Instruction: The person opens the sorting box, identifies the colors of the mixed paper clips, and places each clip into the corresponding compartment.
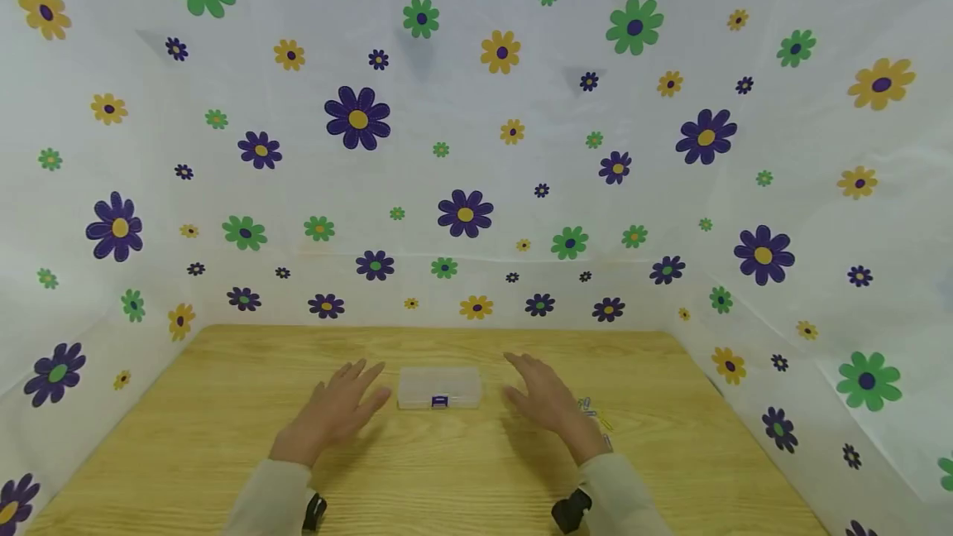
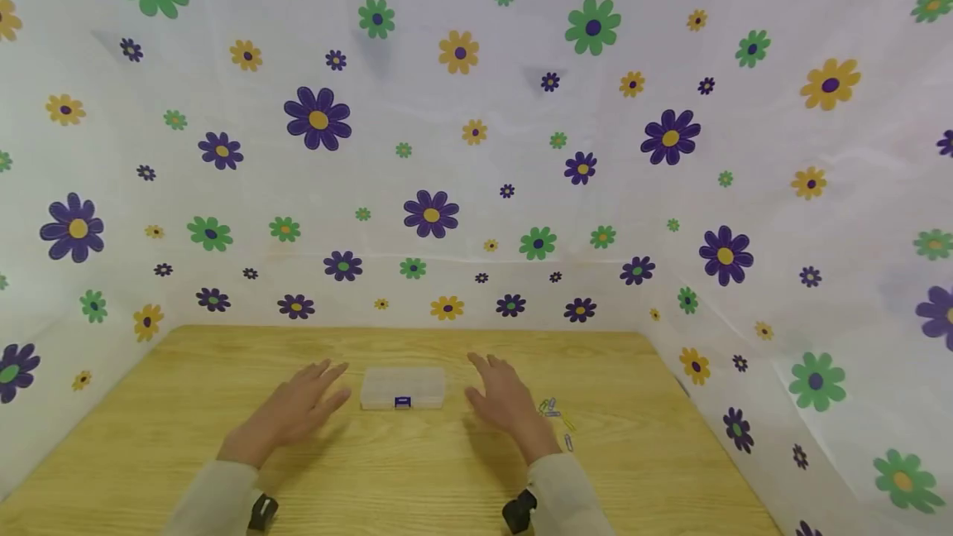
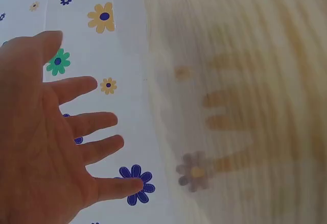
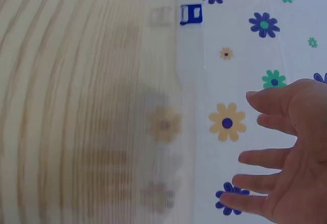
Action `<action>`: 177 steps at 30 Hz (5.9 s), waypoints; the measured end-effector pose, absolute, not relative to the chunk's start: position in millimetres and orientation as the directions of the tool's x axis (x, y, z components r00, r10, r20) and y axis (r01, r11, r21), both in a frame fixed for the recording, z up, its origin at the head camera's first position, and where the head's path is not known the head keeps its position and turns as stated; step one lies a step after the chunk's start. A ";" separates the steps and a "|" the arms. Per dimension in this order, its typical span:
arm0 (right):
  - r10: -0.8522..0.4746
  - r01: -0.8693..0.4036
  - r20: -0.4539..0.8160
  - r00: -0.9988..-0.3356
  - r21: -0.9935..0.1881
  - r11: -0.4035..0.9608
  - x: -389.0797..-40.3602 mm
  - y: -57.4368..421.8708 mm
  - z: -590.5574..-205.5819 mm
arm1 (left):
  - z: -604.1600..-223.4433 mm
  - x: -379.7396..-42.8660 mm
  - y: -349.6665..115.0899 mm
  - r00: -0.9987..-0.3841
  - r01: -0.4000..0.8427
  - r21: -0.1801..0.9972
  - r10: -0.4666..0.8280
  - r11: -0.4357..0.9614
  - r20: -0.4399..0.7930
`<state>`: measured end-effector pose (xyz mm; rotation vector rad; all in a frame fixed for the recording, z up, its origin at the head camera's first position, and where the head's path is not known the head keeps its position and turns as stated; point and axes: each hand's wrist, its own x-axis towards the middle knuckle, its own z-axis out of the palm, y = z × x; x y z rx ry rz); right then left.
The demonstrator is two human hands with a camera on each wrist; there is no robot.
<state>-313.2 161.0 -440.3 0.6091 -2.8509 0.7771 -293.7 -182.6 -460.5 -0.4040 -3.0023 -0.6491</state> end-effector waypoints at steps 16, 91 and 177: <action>-0.497 -0.566 0.289 -0.818 -0.558 0.607 -320.9 100.8 -449.5 | -464.2 -321.6 -171.2 -0.931 0.360 0.426 0.351 0.830 0.103; -0.294 -0.377 0.248 -0.923 -0.431 0.819 -334.3 60.2 -456.9 | -475.8 -352.3 -173.3 -0.898 0.431 0.431 0.424 0.793 0.119; -0.540 -0.549 0.179 -0.822 -0.498 0.671 -359.9 97.8 -465.5 | -477.7 -356.3 -179.0 -0.861 0.504 0.414 0.475 0.758 0.179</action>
